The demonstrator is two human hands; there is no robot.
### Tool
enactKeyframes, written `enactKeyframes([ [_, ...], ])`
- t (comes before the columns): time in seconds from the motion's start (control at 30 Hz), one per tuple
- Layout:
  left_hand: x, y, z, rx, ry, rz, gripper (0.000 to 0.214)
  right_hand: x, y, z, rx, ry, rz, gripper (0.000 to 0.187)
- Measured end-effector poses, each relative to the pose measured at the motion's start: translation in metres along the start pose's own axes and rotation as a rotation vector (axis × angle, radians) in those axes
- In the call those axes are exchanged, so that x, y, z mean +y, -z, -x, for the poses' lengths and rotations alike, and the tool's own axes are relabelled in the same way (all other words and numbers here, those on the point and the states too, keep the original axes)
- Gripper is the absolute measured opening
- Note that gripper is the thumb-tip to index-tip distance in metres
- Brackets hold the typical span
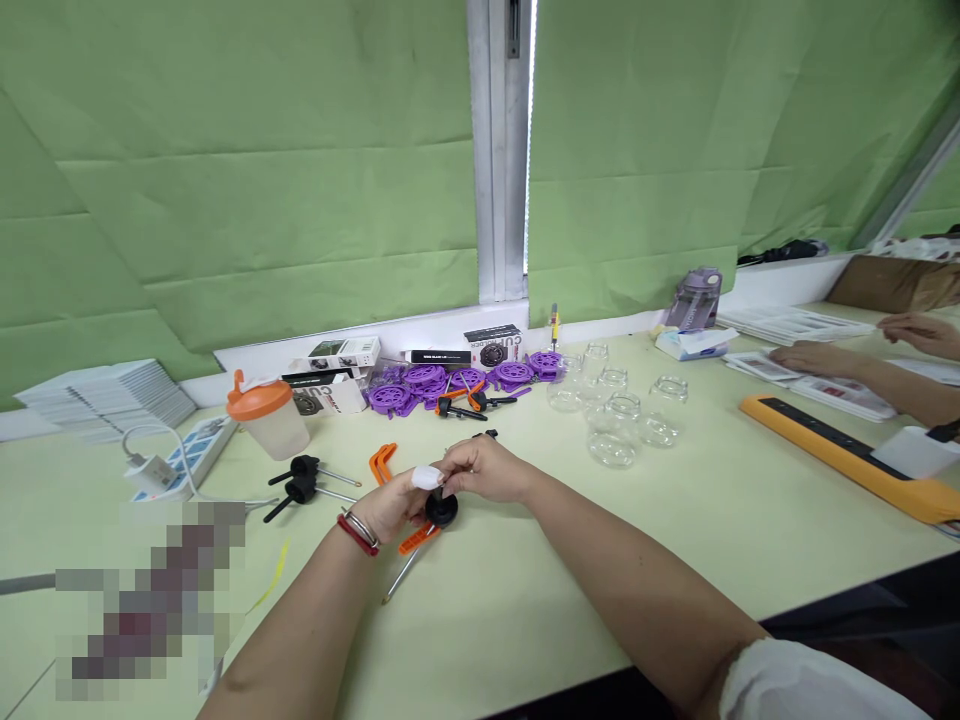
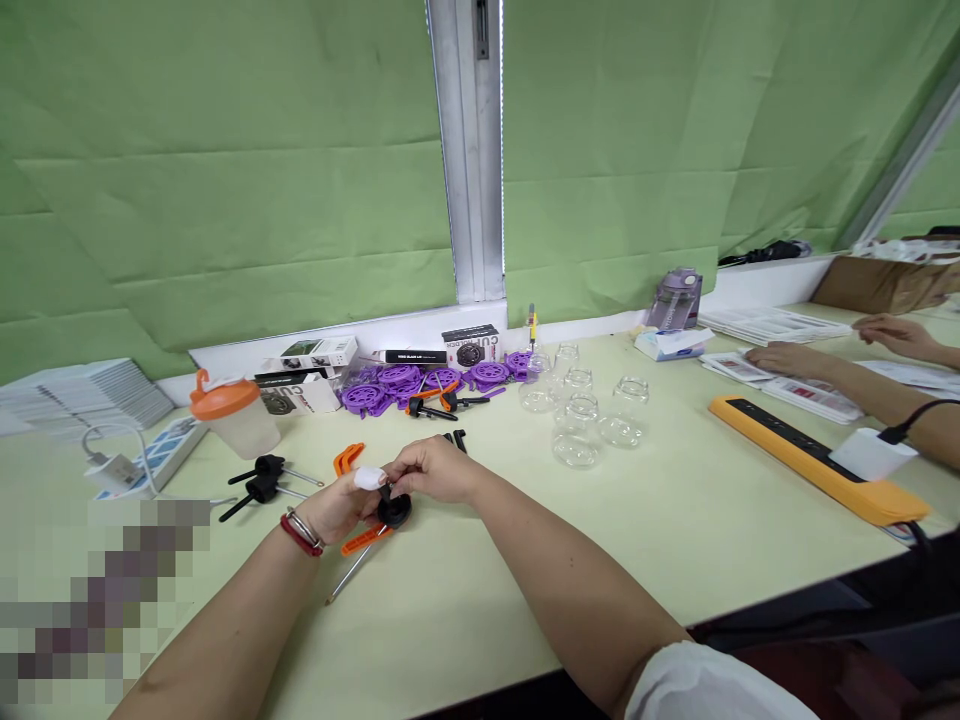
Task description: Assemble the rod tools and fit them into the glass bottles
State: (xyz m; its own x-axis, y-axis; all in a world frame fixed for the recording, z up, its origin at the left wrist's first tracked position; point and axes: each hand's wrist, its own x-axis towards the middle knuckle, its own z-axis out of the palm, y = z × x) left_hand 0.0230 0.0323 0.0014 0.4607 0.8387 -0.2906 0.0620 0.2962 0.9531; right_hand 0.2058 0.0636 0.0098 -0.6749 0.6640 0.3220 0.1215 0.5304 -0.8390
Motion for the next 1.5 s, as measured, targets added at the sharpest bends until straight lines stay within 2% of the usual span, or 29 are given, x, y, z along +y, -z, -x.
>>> enactKeyframes([
  [0.13, 0.0005, -0.0005, 0.0005, 0.005, 0.001, 0.003, 0.035, 0.0007, -0.0009, 0.0007, -0.008, 0.060, -0.012, 0.017],
  [0.23, 0.0018, -0.0014, 0.0015, 0.006, -0.003, 0.008, 0.034, 0.0021, -0.0020, 0.0013, 0.006, 0.083, -0.028, 0.014],
  [0.63, 0.0056, -0.0055, 0.0032, -0.032, -0.012, 0.025, 0.032, 0.0012, -0.0024, 0.0025, 0.052, 0.019, 0.013, 0.011],
  [0.8, 0.0067, -0.0064, 0.0040, -0.014, -0.009, 0.035, 0.030, -0.0019, -0.0007, 0.0061, -0.021, 0.003, -0.023, 0.021],
  [0.97, 0.0074, -0.0057, 0.0040, -0.035, -0.001, 0.046, 0.031, -0.0015, -0.0011, 0.0092, 0.011, -0.107, -0.128, 0.023],
  [1.07, 0.0072, -0.0050, 0.0039, -0.038, 0.006, 0.054, 0.035, -0.0012, -0.0017, 0.0097, -0.030, -0.102, -0.166, 0.027],
  [1.37, 0.0048, -0.0031, 0.0034, -0.048, -0.006, 0.063, 0.035, 0.0005, -0.0055, 0.0089, -0.001, -0.119, -0.192, 0.023],
  [1.5, 0.0056, -0.0029, 0.0033, -0.010, 0.007, 0.044, 0.034, 0.0048, -0.0088, 0.0088, 0.003, -0.089, -0.140, 0.023],
])
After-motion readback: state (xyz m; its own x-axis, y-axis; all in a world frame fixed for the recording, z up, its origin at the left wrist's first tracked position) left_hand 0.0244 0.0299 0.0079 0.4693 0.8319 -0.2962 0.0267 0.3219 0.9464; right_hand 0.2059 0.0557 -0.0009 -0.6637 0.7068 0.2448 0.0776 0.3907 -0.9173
